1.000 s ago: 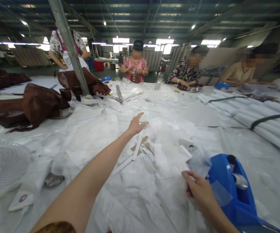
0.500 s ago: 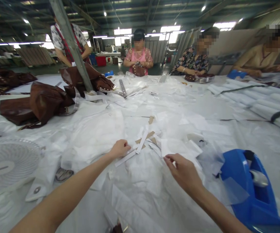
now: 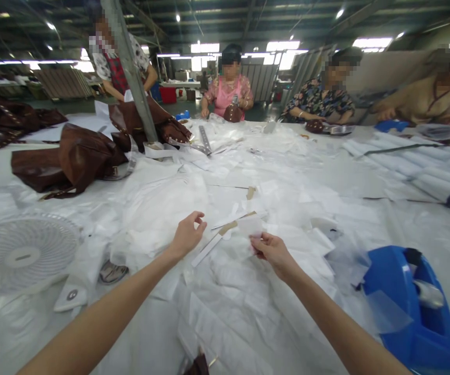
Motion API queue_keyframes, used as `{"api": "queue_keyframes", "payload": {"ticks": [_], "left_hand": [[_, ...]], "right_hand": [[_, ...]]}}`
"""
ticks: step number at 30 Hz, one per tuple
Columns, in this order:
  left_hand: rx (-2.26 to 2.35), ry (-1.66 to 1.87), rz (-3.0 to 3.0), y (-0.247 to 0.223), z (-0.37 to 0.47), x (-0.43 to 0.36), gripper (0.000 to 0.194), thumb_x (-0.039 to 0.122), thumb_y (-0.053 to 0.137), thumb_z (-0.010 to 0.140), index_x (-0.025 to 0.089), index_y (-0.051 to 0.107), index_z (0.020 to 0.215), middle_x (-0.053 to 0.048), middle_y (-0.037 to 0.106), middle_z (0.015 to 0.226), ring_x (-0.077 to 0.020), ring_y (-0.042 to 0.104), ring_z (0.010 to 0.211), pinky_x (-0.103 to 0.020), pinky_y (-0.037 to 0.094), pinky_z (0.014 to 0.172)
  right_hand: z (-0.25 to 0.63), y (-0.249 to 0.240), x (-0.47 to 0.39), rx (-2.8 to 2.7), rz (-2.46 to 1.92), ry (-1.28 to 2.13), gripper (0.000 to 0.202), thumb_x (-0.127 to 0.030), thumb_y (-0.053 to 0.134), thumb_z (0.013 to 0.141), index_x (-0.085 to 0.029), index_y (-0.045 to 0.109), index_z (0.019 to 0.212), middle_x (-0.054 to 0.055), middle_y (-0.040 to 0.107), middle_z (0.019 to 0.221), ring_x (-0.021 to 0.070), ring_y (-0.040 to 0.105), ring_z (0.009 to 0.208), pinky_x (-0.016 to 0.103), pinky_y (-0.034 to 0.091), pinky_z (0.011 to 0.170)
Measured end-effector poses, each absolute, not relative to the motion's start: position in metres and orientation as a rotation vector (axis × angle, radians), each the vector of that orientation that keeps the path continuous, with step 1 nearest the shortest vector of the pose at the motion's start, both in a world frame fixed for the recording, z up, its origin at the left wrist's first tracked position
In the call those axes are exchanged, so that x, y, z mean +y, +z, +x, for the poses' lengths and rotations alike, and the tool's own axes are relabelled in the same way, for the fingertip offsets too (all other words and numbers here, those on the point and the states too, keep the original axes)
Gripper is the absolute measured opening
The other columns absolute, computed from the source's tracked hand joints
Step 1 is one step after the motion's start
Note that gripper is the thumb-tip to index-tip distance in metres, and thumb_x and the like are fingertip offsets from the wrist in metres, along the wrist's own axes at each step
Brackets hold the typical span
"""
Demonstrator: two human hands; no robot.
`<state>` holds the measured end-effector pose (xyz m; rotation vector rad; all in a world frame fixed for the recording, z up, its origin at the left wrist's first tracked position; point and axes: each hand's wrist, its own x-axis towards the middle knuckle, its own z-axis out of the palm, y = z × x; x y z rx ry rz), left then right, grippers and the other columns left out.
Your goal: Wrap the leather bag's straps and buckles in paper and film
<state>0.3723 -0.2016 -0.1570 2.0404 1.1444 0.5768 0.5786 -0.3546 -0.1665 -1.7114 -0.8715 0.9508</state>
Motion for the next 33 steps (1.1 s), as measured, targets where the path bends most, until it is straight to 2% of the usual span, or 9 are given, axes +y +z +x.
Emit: {"api": "queue_keyframes", "payload": {"ticks": [4,7,9,13,17,20,24,28,33], "left_hand": [[0.931,0.521,1.927,-0.148,0.394,-0.229,0.03,0.04,0.053,0.084,0.018,0.061,0.102,-0.004,0.067,0.095,-0.0106,0.058,0.061,-0.022,0.046,0.059],[0.829,0.4,1.76,-0.145,0.41,-0.249,0.057,0.046,0.063,0.076,0.019,0.05,0.124,-0.009,0.062,0.113,-0.0077,0.057,0.053,-0.02,0.042,0.045],[0.779,0.27,1.582,-0.145,0.418,-0.259,0.067,0.044,0.071,0.068,0.017,0.049,0.126,-0.009,0.063,0.106,-0.006,0.052,0.047,-0.019,0.036,0.04],[0.772,0.176,1.431,-0.149,0.42,-0.269,0.023,0.031,0.069,0.067,0.01,0.065,0.077,0.001,0.056,0.057,-0.0051,0.04,0.041,-0.019,0.025,0.039],[0.819,0.181,1.358,-0.155,0.405,-0.269,0.02,0.03,0.069,0.065,0.013,0.06,0.071,0.005,0.051,0.051,-0.0044,0.035,0.039,-0.019,0.019,0.038],[0.863,0.168,1.254,-0.159,0.388,-0.267,0.03,0.042,0.069,0.064,0.016,0.053,0.07,0.009,0.041,0.048,-0.0033,0.028,0.035,-0.02,0.012,0.037],[0.872,0.14,1.144,-0.159,0.373,-0.272,0.044,0.052,0.072,0.058,0.018,0.047,0.069,0.012,0.033,0.048,-0.0024,0.024,0.036,-0.021,0.007,0.037],[0.807,0.107,1.131,-0.146,0.37,-0.288,0.047,0.054,0.074,0.057,0.016,0.051,0.071,0.009,0.042,0.051,-0.0018,0.028,0.036,-0.02,0.009,0.037],[0.685,0.091,1.262,-0.125,0.366,-0.309,0.04,0.05,0.07,0.063,0.013,0.057,0.071,0.001,0.055,0.059,-0.0047,0.04,0.041,-0.019,0.026,0.039]], "right_hand": [[0.582,-0.154,-0.361,-0.752,-1.578,1.023,0.049,-0.044,0.072,0.062,-0.016,0.062,0.101,0.004,0.068,0.072,0.0135,0.057,0.058,0.024,0.043,0.054],[0.575,-0.146,-0.362,-0.728,-1.492,1.102,0.058,-0.038,0.078,0.059,-0.017,0.06,0.11,0.004,0.071,0.081,0.0146,0.061,0.064,0.024,0.044,0.058],[0.57,-0.142,-0.362,-0.714,-1.405,1.166,0.062,-0.033,0.081,0.058,-0.017,0.059,0.114,0.004,0.071,0.083,0.0151,0.062,0.066,0.024,0.044,0.059],[0.573,-0.138,-0.363,-0.518,-1.32,1.084,0.063,-0.022,0.086,0.048,-0.018,0.062,0.107,-0.004,0.064,0.067,0.0115,0.057,0.058,0.023,0.041,0.056],[0.595,-0.136,-0.37,-0.226,-1.282,0.879,0.052,-0.017,0.083,0.047,-0.023,0.062,0.095,-0.007,0.058,0.063,0.0081,0.051,0.055,0.02,0.041,0.051],[0.603,-0.138,-0.382,-0.144,-1.299,0.845,0.044,-0.017,0.08,0.053,-0.024,0.061,0.092,-0.007,0.056,0.061,0.0076,0.049,0.053,0.018,0.041,0.048],[0.573,-0.143,-0.406,-0.129,-1.372,1.019,0.028,-0.029,0.081,0.061,-0.015,0.065,0.078,-0.004,0.051,0.054,0.0058,0.04,0.044,0.017,0.033,0.038],[0.522,-0.141,-0.418,-0.248,-1.449,1.415,0.045,-0.055,0.071,0.07,-0.011,0.067,0.076,0.003,0.06,0.065,0.0078,0.049,0.051,0.018,0.036,0.043],[0.491,-0.13,-0.415,-0.378,-1.334,1.268,0.038,-0.048,0.08,0.062,-0.014,0.065,0.07,0.001,0.063,0.063,0.011,0.054,0.056,0.022,0.04,0.054]]}}
